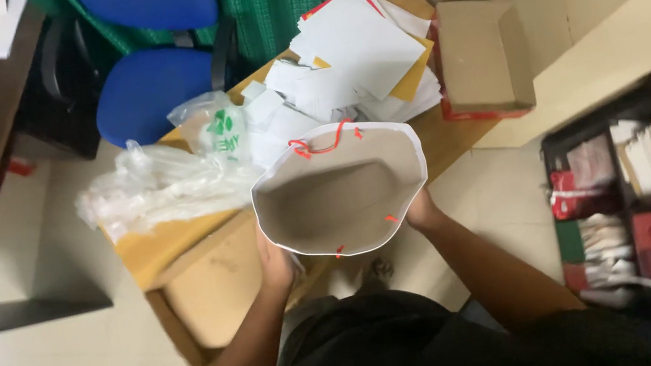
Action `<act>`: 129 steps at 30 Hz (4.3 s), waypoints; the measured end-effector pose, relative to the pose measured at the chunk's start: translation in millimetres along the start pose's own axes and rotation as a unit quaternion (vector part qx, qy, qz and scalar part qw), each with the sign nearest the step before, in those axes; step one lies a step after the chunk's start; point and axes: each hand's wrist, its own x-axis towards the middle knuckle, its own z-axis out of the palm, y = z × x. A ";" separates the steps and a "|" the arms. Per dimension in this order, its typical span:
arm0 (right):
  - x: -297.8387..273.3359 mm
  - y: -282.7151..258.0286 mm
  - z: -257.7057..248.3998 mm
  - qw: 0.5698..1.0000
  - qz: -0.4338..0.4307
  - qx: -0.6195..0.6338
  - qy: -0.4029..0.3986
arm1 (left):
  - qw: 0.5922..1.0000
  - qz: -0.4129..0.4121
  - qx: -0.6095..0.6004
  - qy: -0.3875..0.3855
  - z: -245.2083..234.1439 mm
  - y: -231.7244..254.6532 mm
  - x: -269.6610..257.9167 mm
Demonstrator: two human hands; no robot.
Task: The person is seen organizing a stack of papers and placing some into a white paper bag.
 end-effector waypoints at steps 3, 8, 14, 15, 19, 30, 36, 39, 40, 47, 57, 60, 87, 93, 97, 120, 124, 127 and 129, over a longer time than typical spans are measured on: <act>9.8 -29.7 -11.8 0.998 -0.027 -0.046 -0.035 | 0.991 -0.047 0.111 0.056 36.4 7.5 7.1; 30.1 -28.5 -42.7 0.998 0.060 0.030 -0.012 | 0.987 -0.013 0.155 0.033 36.4 -43.1 0.0; 33.4 36.6 -85.8 0.989 0.120 0.062 0.052 | 0.992 -0.091 0.083 -0.007 31.8 -72.1 -4.2; 30.1 51.0 -94.9 0.984 0.148 0.051 0.086 | 0.994 -0.093 0.057 -0.015 28.1 -84.4 -9.9; 30.6 66.1 -111.4 0.961 0.245 0.017 0.131 | 0.973 -0.228 -0.034 0.000 10.9 -114.6 -19.6; 42.7 6.6 -115.3 0.987 0.110 -0.111 0.038 | 0.960 -0.206 0.164 -0.099 55.5 -133.6 5.9; 52.1 -19.0 -178.5 0.963 0.048 -0.265 -0.003 | 0.945 -0.267 0.098 -0.159 122.6 -127.7 30.5; 45.7 -21.2 -195.6 0.976 0.059 -0.211 0.010 | 0.937 -0.262 0.128 -0.192 141.6 -134.0 33.6; 41.3 -21.7 -201.9 0.981 0.064 -0.184 0.017 | 0.936 -0.265 0.126 -0.193 149.4 -132.2 37.3; 32.1 -35.3 -226.6 0.995 0.077 0.012 0.067 | 0.911 -0.318 0.023 -0.263 189.6 -116.6 68.5; 12.7 -5.0 -272.5 0.945 0.070 0.291 0.130 | 0.918 -0.285 0.093 -0.259 203.6 -138.4 89.4; 10.2 10.8 -286.3 0.915 0.064 0.371 0.142 | 0.946 -0.164 0.072 -0.269 200.9 -165.2 89.5; 78.4 -42.8 -151.9 0.950 0.279 0.137 -0.021 | 0.907 0.157 0.388 -0.034 112.1 -48.1 141.3; 129.3 -108.8 -97.8 0.914 0.214 0.315 -0.142 | 0.950 0.091 0.295 0.048 61.8 9.2 148.5; 151.5 -85.7 -85.5 0.943 0.269 0.165 -0.108 | 0.892 0.104 0.437 0.056 48.3 28.6 138.5; 144.9 -51.1 -26.2 0.891 0.347 0.241 -0.164 | 0.940 -0.056 -0.197 0.274 -30.3 -123.5 28.4; 135.6 -92.1 -12.0 0.885 0.355 0.236 -0.188 | 0.911 -0.102 -0.247 0.314 -26.1 -104.9 40.4; 132.1 -106.7 -13.4 0.866 0.376 0.241 -0.227 | 0.912 -0.115 -0.250 0.305 -30.4 -91.6 39.9; 132.3 -86.3 -27.7 0.824 0.376 0.327 -0.271 | 0.933 -0.109 -0.224 0.260 -31.7 -84.4 35.0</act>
